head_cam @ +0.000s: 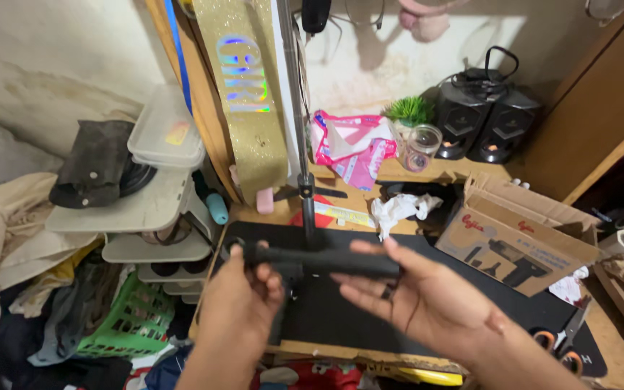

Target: The person disassembles a hair dryer at a cluttered desk, twisting off the rear cover and removing the round filter. They handle and reposition the filter, reattach the cover, then pick up and attach nozzle and comb attachments to the dryer.

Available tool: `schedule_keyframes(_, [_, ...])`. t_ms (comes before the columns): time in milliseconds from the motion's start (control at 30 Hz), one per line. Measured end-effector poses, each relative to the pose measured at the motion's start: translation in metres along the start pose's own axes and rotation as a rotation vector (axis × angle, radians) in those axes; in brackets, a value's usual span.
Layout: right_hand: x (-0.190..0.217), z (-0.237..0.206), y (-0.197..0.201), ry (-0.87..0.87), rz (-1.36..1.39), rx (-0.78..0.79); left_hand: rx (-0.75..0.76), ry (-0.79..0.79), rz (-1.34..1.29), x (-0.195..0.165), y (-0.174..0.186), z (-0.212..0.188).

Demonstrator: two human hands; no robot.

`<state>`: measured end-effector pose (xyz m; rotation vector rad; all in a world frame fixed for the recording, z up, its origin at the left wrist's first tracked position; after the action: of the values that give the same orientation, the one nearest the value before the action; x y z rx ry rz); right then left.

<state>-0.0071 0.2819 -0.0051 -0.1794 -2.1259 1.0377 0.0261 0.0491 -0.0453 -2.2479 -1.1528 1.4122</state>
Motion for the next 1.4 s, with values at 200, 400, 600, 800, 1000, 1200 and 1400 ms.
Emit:
schedule_keyframes(200, [-0.002,0.016,-0.011,-0.157,-0.228,-0.244,0.021,0.009,-0.135,-0.008,0.011,0.019])
schedule_keyframes(400, [0.013,0.032,-0.009,-0.127,-0.425,-0.159,0.082,-0.084,0.171,-0.072,-0.031,0.006])
schedule_keyframes(600, [0.018,0.029,-0.02,-0.051,-0.172,0.296,0.192,-0.155,0.391,-0.095,-0.045,-0.004])
schedule_keyframes(800, [0.011,0.032,-0.04,-0.035,-0.274,-0.23,0.157,-0.102,0.509,-0.09,-0.024,0.006])
schedule_keyframes(1000, [-0.014,0.047,-0.02,0.126,0.058,-0.246,0.163,-0.01,0.557,-0.065,-0.015,0.004])
schedule_keyframes(1200, [-0.039,0.047,0.01,0.076,0.166,-0.359,0.286,0.064,0.697,-0.052,-0.026,-0.008])
schedule_keyframes(1400, [-0.044,0.046,0.007,0.053,0.204,-0.367,0.262,0.118,0.791,-0.057,-0.029,-0.009])
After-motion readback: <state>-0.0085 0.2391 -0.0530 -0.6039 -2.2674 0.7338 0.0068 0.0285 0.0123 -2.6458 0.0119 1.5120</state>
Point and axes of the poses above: each hand's wrist, its own z-axis towards the middle knuckle, its own y-axis out of the back of the hand, x = y × z, the point moved 1 cm from there along z, towards the middle knuckle, and after that the axes turned 12 degrees about x, right-handed, at the moved point
